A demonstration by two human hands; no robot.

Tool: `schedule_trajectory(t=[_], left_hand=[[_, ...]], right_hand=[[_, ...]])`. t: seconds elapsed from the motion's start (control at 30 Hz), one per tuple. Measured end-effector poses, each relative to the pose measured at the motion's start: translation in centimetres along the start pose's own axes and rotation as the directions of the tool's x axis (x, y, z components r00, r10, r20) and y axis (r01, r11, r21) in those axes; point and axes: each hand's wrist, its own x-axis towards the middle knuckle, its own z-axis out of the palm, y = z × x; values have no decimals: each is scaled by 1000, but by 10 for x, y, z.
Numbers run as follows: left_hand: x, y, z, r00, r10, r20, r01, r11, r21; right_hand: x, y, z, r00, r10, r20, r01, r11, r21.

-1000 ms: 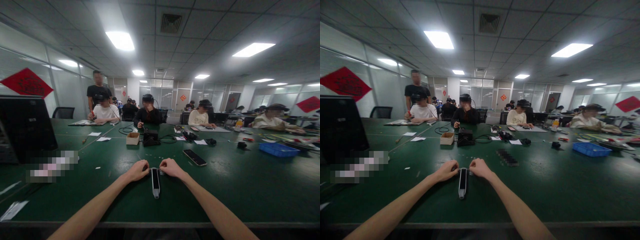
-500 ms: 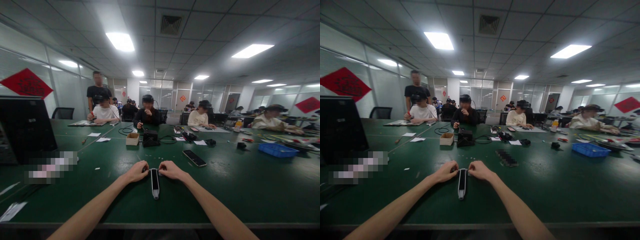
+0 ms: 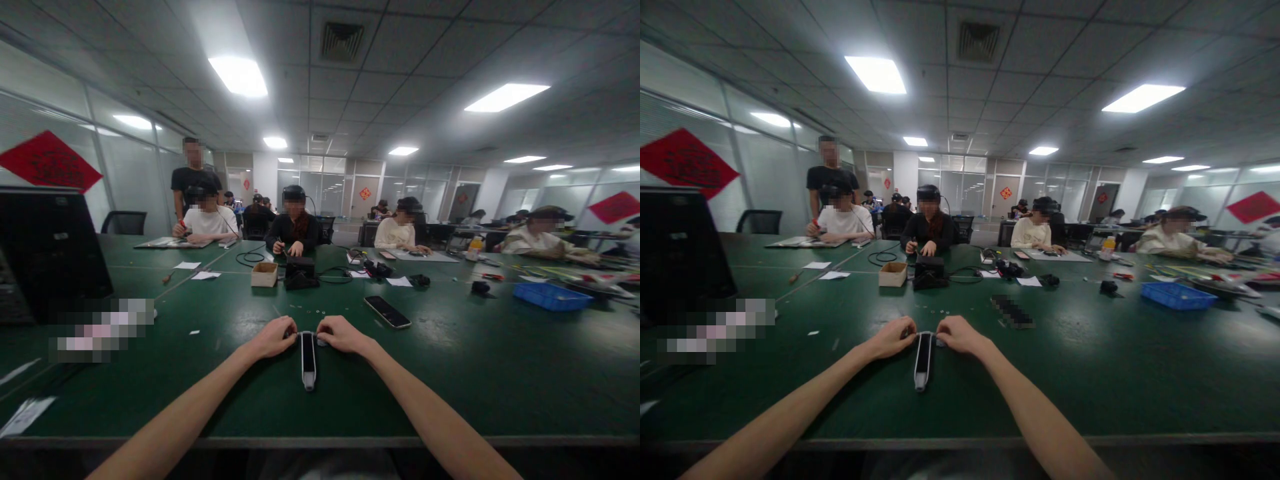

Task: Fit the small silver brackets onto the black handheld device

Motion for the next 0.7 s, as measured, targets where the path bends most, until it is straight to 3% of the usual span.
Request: schedule_trajectory(t=[0.27,0.47,0.6,0.7], left_hand=[[2,-5,2,1000,-2,6,2,1000,13],[2,-6,4,1000,4,4,-4,1000,-3],[2,-9,5,1000,10,2,-10,1000,-20],[2,-10,6,1000,19,-1,-19,1000,-19]], right_hand=[[0,10,-8,997,29,73,-33,998,59],[10,44,-14,969,222,-108,-232,969,-91],[24,53,-5,942,328,-68,-334,936,-111],[38,50,0,941,335,-55,-340,929,-147]])
